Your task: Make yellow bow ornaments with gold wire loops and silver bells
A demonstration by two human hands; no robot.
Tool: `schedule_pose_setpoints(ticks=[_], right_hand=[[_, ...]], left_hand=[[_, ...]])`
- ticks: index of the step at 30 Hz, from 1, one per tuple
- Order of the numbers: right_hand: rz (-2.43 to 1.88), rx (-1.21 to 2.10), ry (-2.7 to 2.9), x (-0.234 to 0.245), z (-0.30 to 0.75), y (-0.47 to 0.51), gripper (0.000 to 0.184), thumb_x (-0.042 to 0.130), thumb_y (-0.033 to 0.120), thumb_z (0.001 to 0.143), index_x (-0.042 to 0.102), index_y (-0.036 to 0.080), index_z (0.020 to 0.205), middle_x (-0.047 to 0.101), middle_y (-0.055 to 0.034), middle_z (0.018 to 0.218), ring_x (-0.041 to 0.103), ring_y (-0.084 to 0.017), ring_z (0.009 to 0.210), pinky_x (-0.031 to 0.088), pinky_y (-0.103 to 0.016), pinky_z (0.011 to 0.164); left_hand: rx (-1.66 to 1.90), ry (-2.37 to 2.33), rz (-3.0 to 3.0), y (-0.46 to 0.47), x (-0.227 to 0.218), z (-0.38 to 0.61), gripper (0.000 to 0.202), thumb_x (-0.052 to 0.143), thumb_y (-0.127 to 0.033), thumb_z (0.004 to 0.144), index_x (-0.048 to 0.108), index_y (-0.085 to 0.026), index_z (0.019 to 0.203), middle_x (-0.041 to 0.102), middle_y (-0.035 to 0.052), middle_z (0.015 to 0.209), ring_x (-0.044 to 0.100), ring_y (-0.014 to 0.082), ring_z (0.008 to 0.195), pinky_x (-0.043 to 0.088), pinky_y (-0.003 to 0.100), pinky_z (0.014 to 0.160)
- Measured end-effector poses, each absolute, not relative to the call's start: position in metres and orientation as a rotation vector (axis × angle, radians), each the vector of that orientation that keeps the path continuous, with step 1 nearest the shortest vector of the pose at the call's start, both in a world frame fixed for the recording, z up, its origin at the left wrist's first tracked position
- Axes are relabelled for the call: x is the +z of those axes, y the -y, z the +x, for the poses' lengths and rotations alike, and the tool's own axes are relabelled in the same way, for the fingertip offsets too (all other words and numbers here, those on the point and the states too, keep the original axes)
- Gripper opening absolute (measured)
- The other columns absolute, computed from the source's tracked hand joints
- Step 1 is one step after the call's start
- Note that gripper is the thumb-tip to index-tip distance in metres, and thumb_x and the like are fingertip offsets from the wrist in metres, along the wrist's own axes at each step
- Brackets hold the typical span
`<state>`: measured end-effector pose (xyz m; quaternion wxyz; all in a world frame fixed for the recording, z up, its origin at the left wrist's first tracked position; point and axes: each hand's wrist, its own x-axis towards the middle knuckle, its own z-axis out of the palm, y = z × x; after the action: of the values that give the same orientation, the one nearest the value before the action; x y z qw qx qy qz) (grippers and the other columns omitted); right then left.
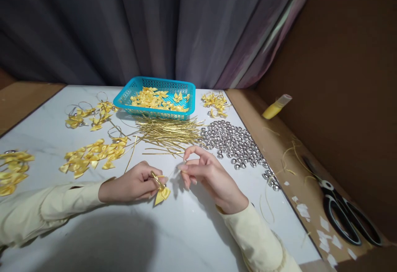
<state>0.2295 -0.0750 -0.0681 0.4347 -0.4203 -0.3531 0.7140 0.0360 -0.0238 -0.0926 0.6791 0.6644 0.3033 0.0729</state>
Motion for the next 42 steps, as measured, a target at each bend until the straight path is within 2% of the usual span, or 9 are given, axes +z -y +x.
schedule_pose_setpoints(ticks=[4,10,21,36,42], right_hand=[[-1.043,1.726,0.876,-0.0655,0.2285,0.0766,0.017,0.058,0.01,0.077,0.046,0.019,0.084,0.059,0.0033,0.049,0.046,-0.007,0.043,0.028,-0.02,0.048],[-1.043,1.693,0.816,-0.067,0.2308,0.0747,0.019,0.058,0.008,0.076,0.045,0.02,0.083,0.059,0.004,0.048,0.041,-0.006,0.043,0.027,-0.019,0.049],[-1.052,1.682,0.817,-0.0701,0.233,0.0734,0.019,0.06,0.01,0.074,0.046,0.019,0.081,0.058,0.0038,0.046,0.038,-0.006,0.042,0.021,-0.02,0.046],[-1.126,1.577,0.751,-0.0692,0.2348,0.071,0.019,0.061,0.011,0.069,0.046,0.019,0.077,0.054,0.0047,0.044,0.035,-0.006,0.041,0.02,-0.02,0.045],[-1.132,1.52,1.002,-0.0645,0.2367,0.077,0.005,0.057,0.013,0.073,0.056,0.018,0.07,0.05,0.0048,0.042,0.038,-0.007,0.04,0.027,-0.022,0.046]], left_hand=[[0.085,-0.648,1.325,0.0204,-0.0908,0.0369,0.04,0.052,-0.04,0.078,0.041,-0.017,0.047,0.031,-0.0094,0.03,0.022,0.0033,0.028,0.017,0.018,0.033],[0.051,-0.61,1.262,0.0184,-0.0922,0.0346,0.042,0.054,-0.041,0.077,0.041,-0.016,0.045,0.031,-0.009,0.029,0.021,0.0028,0.026,0.015,0.018,0.031],[0.044,-0.536,1.192,0.0168,-0.0933,0.034,0.039,0.054,-0.033,0.076,0.041,-0.016,0.043,0.032,-0.0085,0.028,0.022,0.0027,0.026,0.016,0.018,0.032],[0.073,-0.428,1.009,0.0142,-0.0968,0.0335,0.035,0.05,-0.022,0.072,0.041,-0.016,0.039,0.029,-0.0086,0.026,0.018,0.0017,0.024,0.015,0.017,0.031],[0.091,-0.433,0.971,0.0138,-0.0988,0.0341,0.033,0.05,-0.019,0.071,0.041,-0.015,0.039,0.031,-0.0083,0.026,0.017,0.0015,0.024,0.014,0.016,0.03]])
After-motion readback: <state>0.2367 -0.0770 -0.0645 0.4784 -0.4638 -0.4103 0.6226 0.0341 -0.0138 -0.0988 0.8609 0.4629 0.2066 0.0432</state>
